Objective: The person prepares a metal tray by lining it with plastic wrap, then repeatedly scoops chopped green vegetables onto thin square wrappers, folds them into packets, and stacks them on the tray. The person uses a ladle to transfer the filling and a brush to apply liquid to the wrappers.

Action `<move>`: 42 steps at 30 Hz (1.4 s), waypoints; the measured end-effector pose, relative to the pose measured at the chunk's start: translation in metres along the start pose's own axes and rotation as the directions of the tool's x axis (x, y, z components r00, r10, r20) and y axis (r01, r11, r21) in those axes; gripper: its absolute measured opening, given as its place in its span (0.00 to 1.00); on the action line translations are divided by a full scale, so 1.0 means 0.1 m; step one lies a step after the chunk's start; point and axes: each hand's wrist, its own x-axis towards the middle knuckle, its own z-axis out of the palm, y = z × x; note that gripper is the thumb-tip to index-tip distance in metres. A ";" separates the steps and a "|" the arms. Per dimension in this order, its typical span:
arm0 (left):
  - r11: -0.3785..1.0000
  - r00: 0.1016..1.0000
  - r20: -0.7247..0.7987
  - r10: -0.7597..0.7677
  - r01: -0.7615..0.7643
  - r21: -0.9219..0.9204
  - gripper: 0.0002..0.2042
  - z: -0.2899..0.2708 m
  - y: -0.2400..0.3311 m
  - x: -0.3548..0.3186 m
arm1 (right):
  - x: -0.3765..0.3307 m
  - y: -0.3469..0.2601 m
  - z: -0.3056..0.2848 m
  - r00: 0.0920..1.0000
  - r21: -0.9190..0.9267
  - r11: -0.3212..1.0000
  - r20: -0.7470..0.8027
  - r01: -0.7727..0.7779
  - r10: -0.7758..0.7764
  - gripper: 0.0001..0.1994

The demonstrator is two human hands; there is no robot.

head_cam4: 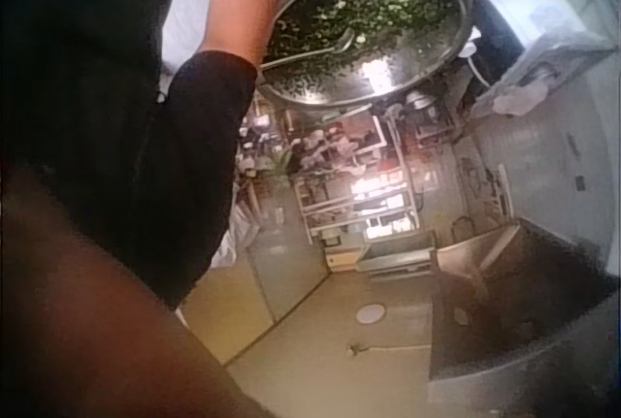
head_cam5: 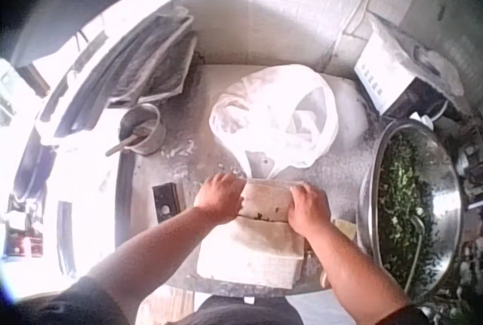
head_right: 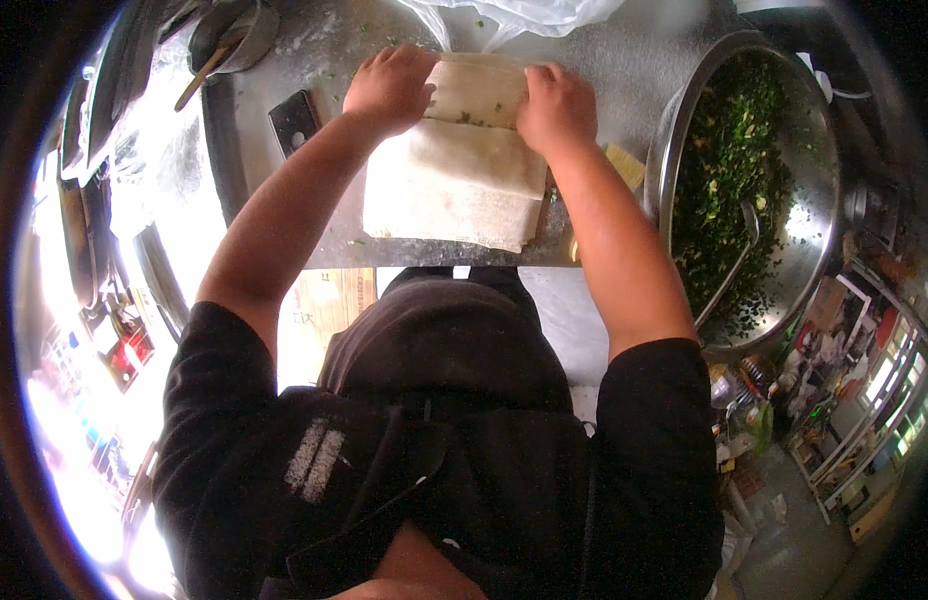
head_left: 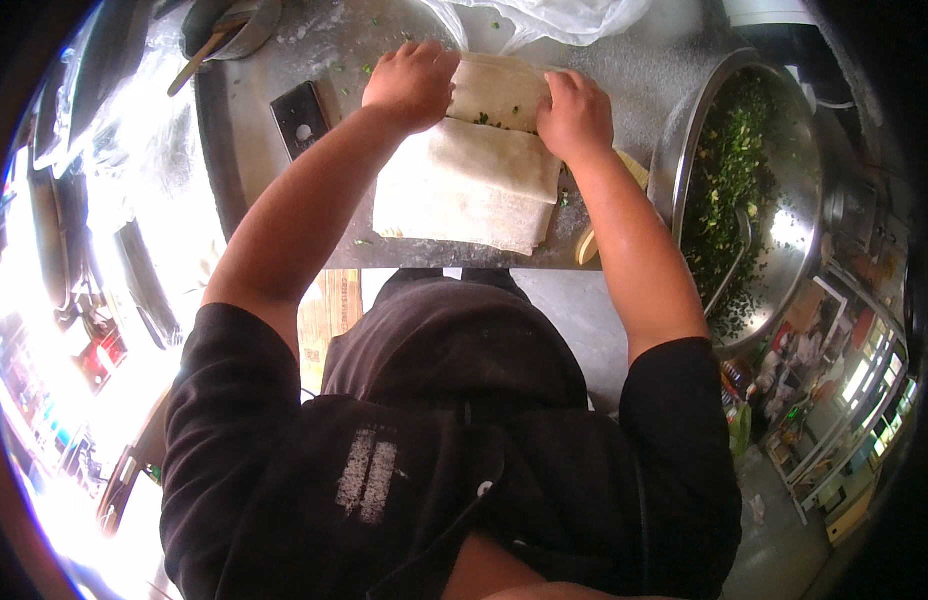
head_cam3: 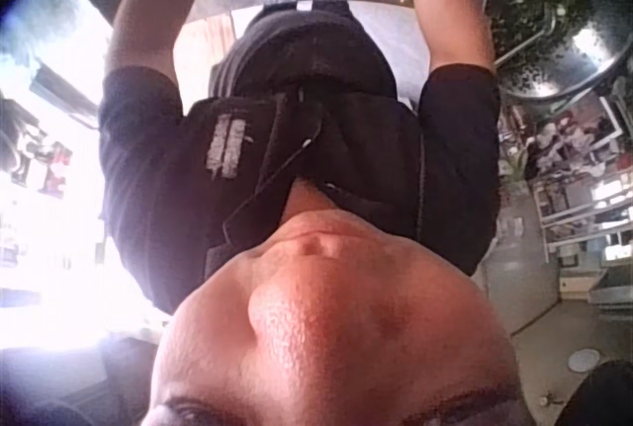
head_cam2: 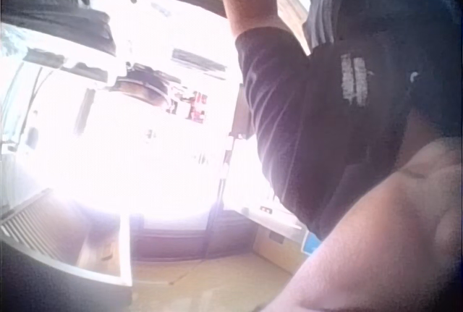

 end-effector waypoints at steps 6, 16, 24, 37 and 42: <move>0.996 0.996 0.092 -0.013 0.005 0.085 0.13 -0.14 0.06 0.17 | 0.09 0.01 0.04 0.997 -0.017 0.998 0.041 -0.062 0.063 0.10; 0.949 0.942 -0.114 0.314 -0.313 0.027 0.05 -0.31 0.04 -0.82 | -0.83 -0.49 -0.62 0.996 0.185 0.979 -0.039 0.088 -0.082 0.08; 0.935 0.936 -0.041 0.350 -0.352 -0.045 0.36 0.04 0.40 -0.94 | -1.22 -0.51 -0.39 0.979 0.171 0.965 -0.072 0.199 -0.189 0.05; 0.994 0.986 0.126 0.112 -0.110 -0.017 0.40 0.06 0.15 -0.94 | -0.89 -0.62 -0.08 0.998 0.132 0.990 0.041 0.051 -0.057 0.32; 0.995 0.956 0.293 -0.018 0.047 -0.092 0.25 -0.18 0.01 -0.66 | -0.68 -0.39 -0.39 0.883 0.044 0.961 0.408 -0.274 0.233 0.31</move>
